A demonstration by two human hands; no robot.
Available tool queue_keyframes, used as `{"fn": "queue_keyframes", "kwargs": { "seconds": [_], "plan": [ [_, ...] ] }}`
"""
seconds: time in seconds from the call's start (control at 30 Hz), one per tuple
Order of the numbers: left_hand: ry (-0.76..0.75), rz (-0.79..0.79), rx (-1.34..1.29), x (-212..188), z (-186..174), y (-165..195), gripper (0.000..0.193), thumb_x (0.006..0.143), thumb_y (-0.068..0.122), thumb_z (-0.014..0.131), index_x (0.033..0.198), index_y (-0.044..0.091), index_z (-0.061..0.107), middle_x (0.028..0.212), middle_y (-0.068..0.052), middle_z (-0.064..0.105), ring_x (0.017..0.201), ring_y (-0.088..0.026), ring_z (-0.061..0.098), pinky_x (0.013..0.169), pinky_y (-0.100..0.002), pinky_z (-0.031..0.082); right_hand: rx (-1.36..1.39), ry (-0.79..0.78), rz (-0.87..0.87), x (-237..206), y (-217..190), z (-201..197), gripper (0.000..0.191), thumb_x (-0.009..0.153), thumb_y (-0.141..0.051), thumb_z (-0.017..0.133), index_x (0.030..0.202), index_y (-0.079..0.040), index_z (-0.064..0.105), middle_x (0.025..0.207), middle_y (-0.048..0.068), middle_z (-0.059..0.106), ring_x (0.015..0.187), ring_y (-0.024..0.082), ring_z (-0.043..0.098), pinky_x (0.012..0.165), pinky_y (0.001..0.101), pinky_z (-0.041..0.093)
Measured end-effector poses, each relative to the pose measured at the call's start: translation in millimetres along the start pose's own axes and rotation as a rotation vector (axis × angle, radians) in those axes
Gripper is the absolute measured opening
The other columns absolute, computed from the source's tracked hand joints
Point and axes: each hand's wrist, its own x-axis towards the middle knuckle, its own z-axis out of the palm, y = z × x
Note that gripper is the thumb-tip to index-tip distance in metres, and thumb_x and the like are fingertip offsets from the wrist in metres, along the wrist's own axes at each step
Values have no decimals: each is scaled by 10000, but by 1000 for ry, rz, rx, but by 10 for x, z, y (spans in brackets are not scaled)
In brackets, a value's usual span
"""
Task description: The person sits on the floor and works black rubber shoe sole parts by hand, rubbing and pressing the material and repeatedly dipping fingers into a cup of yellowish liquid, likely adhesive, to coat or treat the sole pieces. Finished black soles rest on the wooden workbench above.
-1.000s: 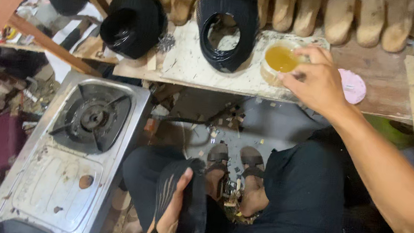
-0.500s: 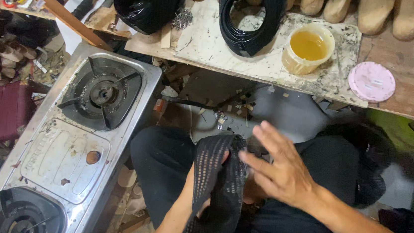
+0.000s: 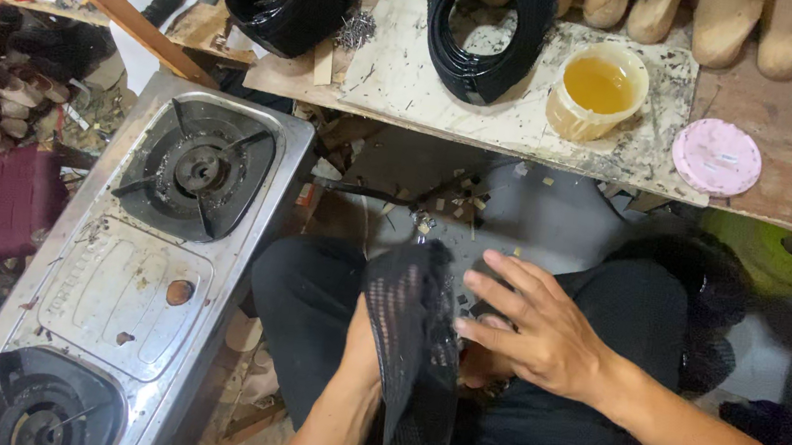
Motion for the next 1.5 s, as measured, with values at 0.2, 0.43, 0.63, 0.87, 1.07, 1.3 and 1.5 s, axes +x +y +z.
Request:
{"fn": "queue_keyframes", "kwargs": {
  "seconds": [0.2,0.43,0.63,0.87,1.07,1.3,1.5],
  "plan": [
    [-11,77,-15,181,-405,38,255,980,227,558,1155,81,671,1145,-66,719,1029,-204,714,909,-384,587,-103,71,219,199,333,-350,374,781,-52,756,1154,-72,737,1447,179,558,1381,382,514,1152,497,441],
    [-70,-123,-158,103,-632,-199,405,1060,259,595,1277,-82,620,1227,-240,661,1091,-332,643,942,-433,527,-283,122,493,592,1255,-744,491,877,-369,789,1240,-44,738,1589,212,480,1476,407,410,1213,543,375],
    [-318,518,710,48,-778,-171,438,1011,131,572,1394,-75,515,1363,-189,634,1238,-265,619,1087,-369,466,-350,-107,673,755,1570,-880,581,740,-490,848,1147,-79,784,1657,159,290,1518,425,212,1081,648,221],
    [-173,-85,-196,55,-556,-68,375,1045,238,567,1208,-83,667,1087,-190,737,947,-259,725,826,-367,593,-157,156,627,451,1283,-658,246,941,-280,793,885,-45,748,1561,67,570,1463,298,491,1232,428,405],
    [-260,-138,-249,219,-299,-110,313,1094,240,553,1199,-22,688,1055,-120,740,903,-223,710,809,-364,578,202,90,380,223,200,-151,423,723,-154,818,1129,-76,729,1487,193,514,1419,381,475,1163,468,403],
    [-252,98,7,294,-405,-405,295,1066,207,527,1254,18,654,1234,-68,678,1133,-173,645,1025,-340,498,86,52,142,-40,49,176,663,728,-36,757,1357,-202,632,1588,176,365,1482,419,362,1192,533,364],
    [-320,-11,-306,266,-546,-404,266,1123,176,571,1249,-36,671,1167,-133,705,1046,-234,651,931,-381,508,120,60,52,-114,130,124,682,715,-31,765,1346,-266,657,1601,129,362,1497,392,347,1185,522,391]
  ]
}}
